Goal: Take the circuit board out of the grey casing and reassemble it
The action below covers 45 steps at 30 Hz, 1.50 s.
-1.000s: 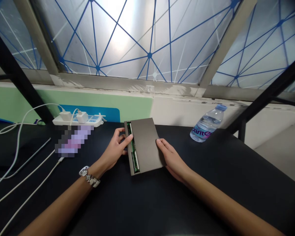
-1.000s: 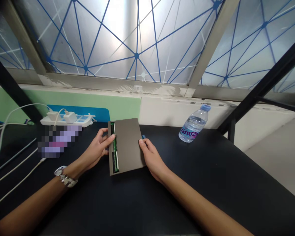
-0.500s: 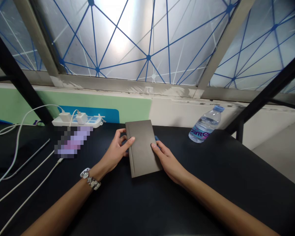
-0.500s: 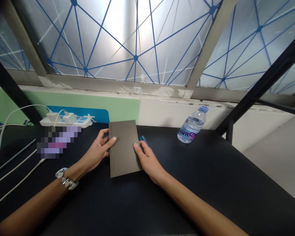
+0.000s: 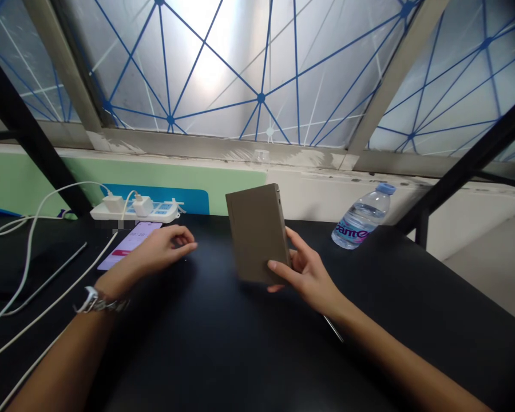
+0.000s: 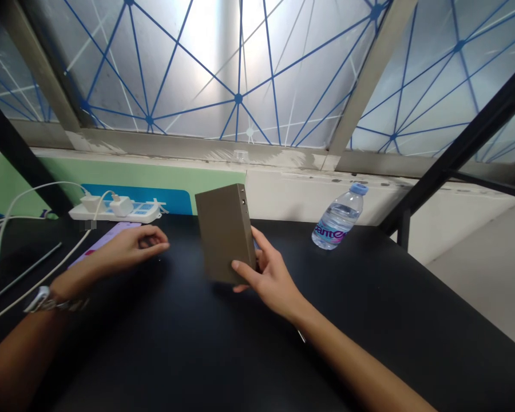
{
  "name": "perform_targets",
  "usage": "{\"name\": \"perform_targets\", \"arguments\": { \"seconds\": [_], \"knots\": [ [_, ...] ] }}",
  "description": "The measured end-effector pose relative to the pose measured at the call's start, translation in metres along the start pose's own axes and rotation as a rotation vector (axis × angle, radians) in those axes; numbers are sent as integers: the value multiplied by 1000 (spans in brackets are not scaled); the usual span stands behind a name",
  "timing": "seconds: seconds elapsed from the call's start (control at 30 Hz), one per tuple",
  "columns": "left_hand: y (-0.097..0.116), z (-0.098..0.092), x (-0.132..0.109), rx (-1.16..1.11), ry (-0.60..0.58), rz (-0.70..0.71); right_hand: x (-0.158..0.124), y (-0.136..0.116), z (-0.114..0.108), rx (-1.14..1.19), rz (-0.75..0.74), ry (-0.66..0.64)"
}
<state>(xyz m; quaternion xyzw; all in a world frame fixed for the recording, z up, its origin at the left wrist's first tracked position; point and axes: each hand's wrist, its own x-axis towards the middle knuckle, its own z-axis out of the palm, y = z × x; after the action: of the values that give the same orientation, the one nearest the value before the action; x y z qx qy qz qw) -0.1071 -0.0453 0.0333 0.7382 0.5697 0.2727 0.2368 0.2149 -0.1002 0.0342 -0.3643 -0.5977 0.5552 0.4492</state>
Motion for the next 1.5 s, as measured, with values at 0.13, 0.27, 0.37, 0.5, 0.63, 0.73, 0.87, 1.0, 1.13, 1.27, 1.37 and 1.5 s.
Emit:
{"name": "perform_targets", "arguments": {
  "seconds": [0.13,0.27,0.37,0.5,0.63,0.73,0.87,1.0,1.13,1.27,1.37,1.5],
  "knots": [
    [-26,-7,2,18,-148,-94,1,2,-10,-398,-224,105],
    [-29,-4,5,36,-211,-127,4,6,-16,-816,-484,-3],
    [-26,-4,5,86,-262,-135,9,12,-16,-1027,-601,-102],
    [-16,-3,3,94,-200,-57,17,24,-15,-1218,-616,-87],
    [1,5,3,69,4,96,27,33,-14,-1340,-593,-114],
    [18,17,1,-7,113,240,33,33,-15,-1374,-554,-138],
    [34,35,-3,-72,22,278,35,29,-15,-1385,-452,-204],
    [36,45,-4,-83,-52,281,36,30,-14,-1368,-429,-275],
    [32,48,-1,-76,-37,261,36,35,-10,-1389,-437,-297],
    [30,50,-1,-91,-18,265,32,27,-9,-1387,-477,-224],
    [33,51,-3,-119,29,285,26,10,-20,-1366,-376,1],
    [44,56,-8,-185,108,280,18,-3,-51,-1312,95,89]
  ]
}}
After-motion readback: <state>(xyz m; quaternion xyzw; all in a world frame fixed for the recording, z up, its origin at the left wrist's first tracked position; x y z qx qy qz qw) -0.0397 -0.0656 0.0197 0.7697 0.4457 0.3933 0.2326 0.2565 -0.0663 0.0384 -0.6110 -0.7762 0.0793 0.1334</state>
